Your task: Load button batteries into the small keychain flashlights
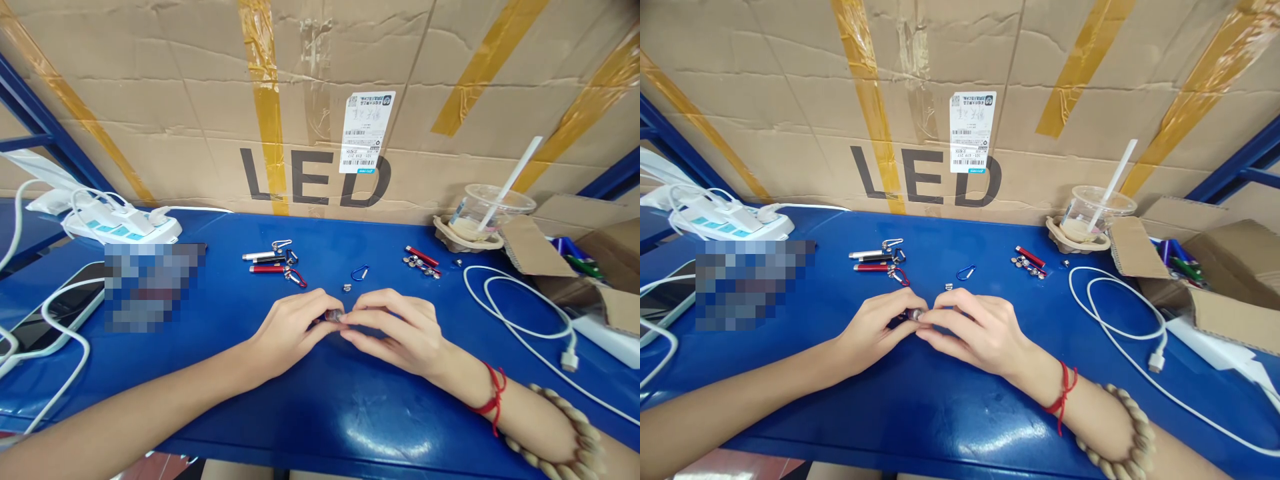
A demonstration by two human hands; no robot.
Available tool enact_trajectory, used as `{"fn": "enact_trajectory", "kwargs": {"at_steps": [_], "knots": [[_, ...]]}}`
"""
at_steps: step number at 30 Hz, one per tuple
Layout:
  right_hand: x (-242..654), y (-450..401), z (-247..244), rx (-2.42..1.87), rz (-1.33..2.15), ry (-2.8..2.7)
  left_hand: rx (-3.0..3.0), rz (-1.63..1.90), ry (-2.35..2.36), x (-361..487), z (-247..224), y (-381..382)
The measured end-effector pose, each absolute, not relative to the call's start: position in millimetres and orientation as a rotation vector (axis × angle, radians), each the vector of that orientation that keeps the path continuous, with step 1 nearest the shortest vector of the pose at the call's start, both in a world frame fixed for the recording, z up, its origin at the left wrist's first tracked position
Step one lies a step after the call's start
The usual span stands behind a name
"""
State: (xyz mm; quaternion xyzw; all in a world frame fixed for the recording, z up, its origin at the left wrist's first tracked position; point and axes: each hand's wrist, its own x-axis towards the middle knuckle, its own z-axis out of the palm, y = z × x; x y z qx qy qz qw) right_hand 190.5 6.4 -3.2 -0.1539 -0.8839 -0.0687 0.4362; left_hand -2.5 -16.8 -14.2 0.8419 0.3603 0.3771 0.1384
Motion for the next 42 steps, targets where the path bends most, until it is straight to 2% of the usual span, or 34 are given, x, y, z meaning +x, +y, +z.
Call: {"fn": "enact_trajectory", "kwargs": {"at_steps": [13, 17, 24, 30, 42], "knots": [[190, 15, -17, -0.549, -0.067, -2.612, 2.313, 1.028, 1.124, -2, -10, -18], [190, 16, -15, -0.553, -0.129, -2.534, 2.356, 0.968, 1.119, -2, -9, -20], [193, 9, -1, -0.502, -0.188, -2.036, 2.379, 0.988, 1.242, -2, -9, -19], [194, 3, 0, -0.339, -0.261, -2.174, 2.52, 0.906, 1.111, -2, -9, -19], [191, 6, -4, -0.329, -0.186, -2.243, 2.507, 0.848, 1.078, -3, -10, -19]]}}
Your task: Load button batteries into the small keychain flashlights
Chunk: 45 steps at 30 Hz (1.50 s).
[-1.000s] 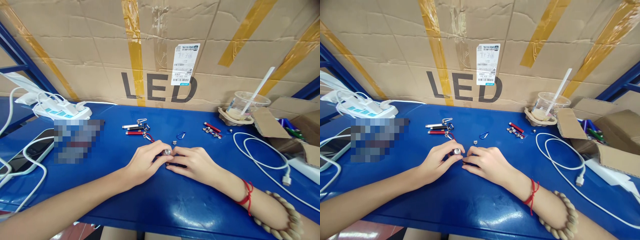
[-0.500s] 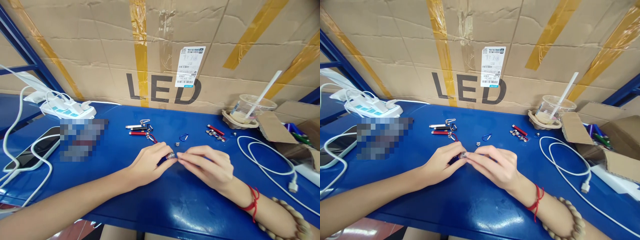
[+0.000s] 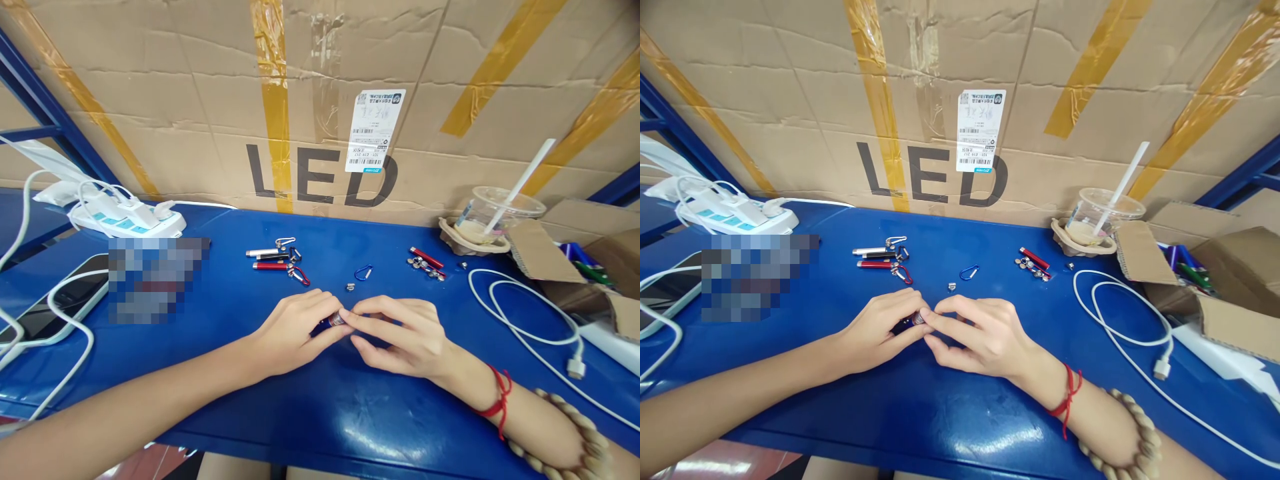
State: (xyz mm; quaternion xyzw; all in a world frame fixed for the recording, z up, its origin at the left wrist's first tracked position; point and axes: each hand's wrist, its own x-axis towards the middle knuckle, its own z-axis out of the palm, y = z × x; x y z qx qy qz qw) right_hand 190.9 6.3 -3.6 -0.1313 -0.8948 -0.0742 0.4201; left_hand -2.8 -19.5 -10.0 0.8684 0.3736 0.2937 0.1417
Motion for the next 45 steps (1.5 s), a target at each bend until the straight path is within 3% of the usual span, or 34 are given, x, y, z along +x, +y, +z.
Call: {"fn": "enact_trajectory", "kwargs": {"at_steps": [12, 28, 36, 45], "knots": [[193, 24, -13, -0.938, -0.098, -2.371, 2.453, 0.823, 1.226, -1, -6, -21], [198, 35, -20, -0.878, -0.027, -2.481, 2.669, 0.649, 1.33, 1, -11, -19], [199, 35, -17, -0.896, -0.04, -2.54, 2.378, 0.894, 1.661, -11, -7, -8], [192, 32, -10, -0.875, -0.064, -2.516, 1.948, 1.404, 2.37, -66, 43, 11]]}}
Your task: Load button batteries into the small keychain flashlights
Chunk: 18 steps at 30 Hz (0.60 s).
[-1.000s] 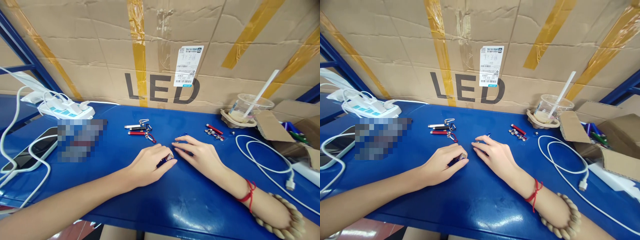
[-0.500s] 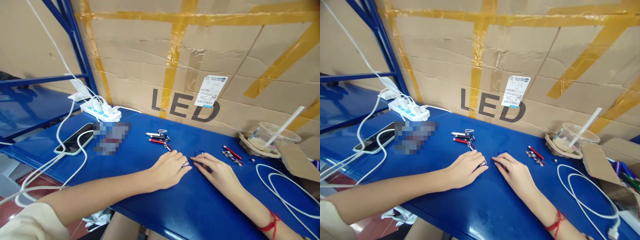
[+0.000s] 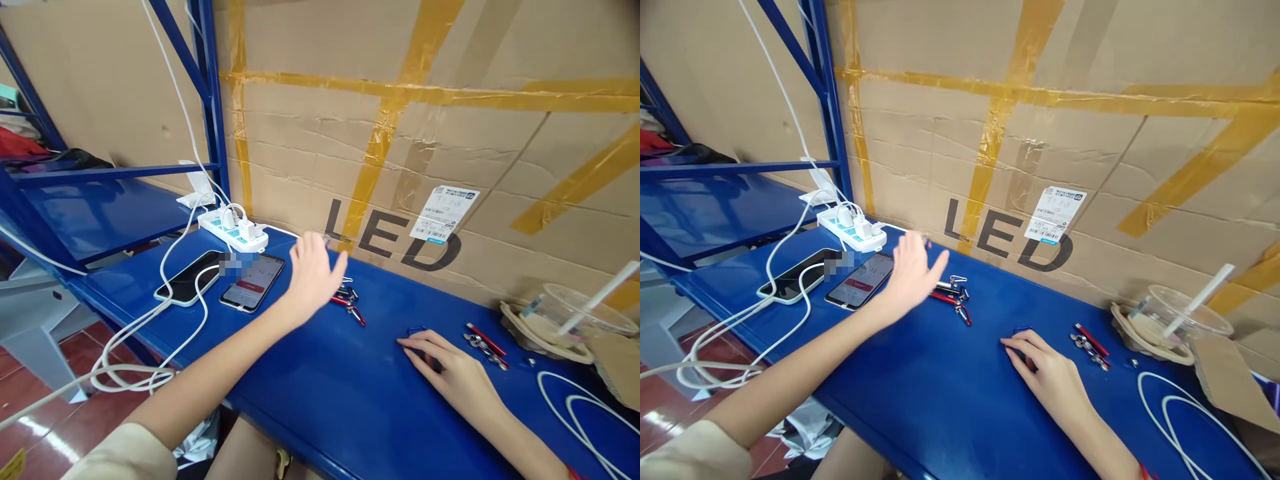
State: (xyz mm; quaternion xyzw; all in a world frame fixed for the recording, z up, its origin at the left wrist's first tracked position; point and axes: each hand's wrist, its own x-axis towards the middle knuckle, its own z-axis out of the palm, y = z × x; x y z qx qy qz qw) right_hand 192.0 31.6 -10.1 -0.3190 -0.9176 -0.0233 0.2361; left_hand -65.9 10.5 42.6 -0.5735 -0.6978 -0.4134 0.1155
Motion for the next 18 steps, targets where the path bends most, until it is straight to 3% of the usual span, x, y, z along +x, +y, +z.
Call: {"fn": "enact_trajectory", "kwargs": {"at_steps": [10, 18], "knots": [[195, 33, -15, -0.891, -0.056, -2.516, -0.848, -1.089, -2.446, -152, 39, 19], [195, 32, -15, -0.888, -0.047, -2.524, -0.801, -1.1, -2.84, -176, 33, 26]]}}
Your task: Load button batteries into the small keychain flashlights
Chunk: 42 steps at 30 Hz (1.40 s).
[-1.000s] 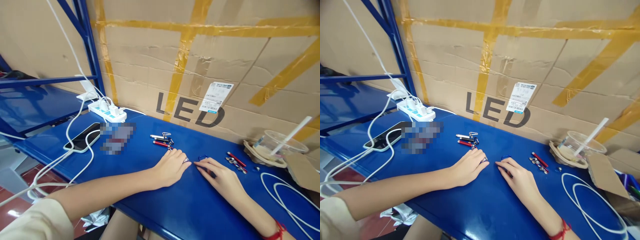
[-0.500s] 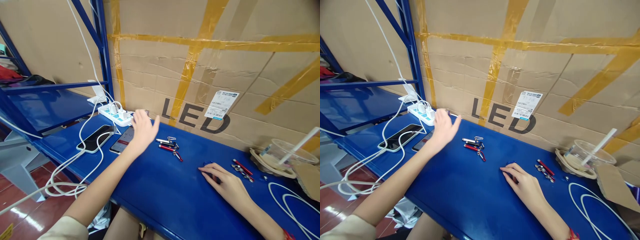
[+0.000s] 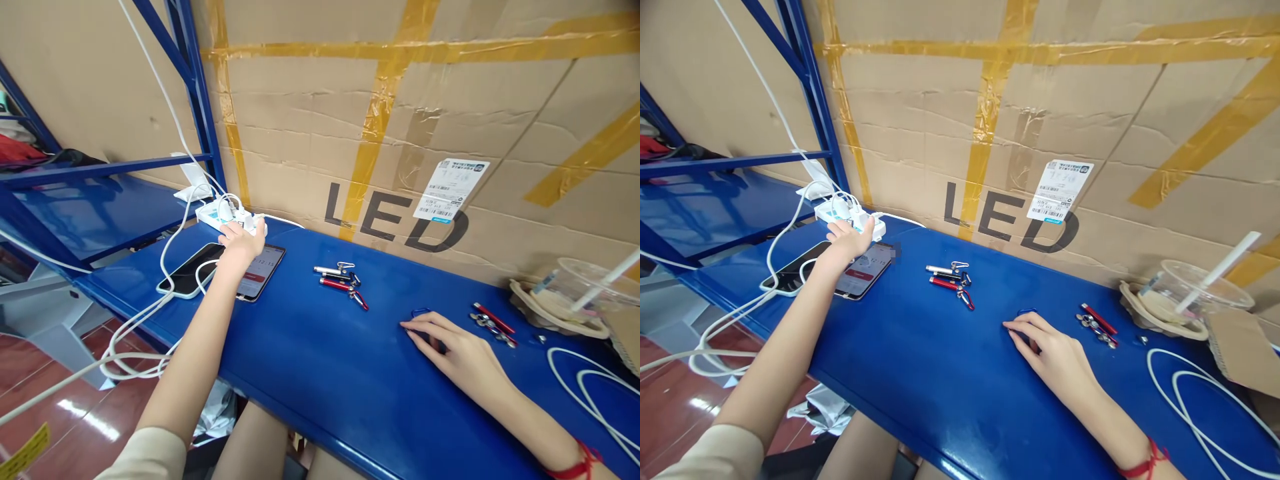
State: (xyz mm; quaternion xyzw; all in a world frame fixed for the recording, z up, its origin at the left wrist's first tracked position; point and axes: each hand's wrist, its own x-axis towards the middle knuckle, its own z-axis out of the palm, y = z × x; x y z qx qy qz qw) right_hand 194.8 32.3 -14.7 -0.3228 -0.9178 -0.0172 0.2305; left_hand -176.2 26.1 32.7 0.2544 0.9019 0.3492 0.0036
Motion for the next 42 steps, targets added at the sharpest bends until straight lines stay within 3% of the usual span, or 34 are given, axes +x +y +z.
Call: {"fn": "enact_trajectory", "kwargs": {"at_steps": [30, 35, 42], "knots": [[194, 30, -16, -0.889, -0.074, -2.533, 0.765, 0.94, 3.087, -170, 10, 34], [194, 30, -17, -0.868, -0.077, -2.526, 1.432, 1.077, 3.028, -131, 11, 37], [199, 36, -25, -0.942, -0.064, -2.493, 2.757, 0.928, 1.85, -66, 10, 24]]}}
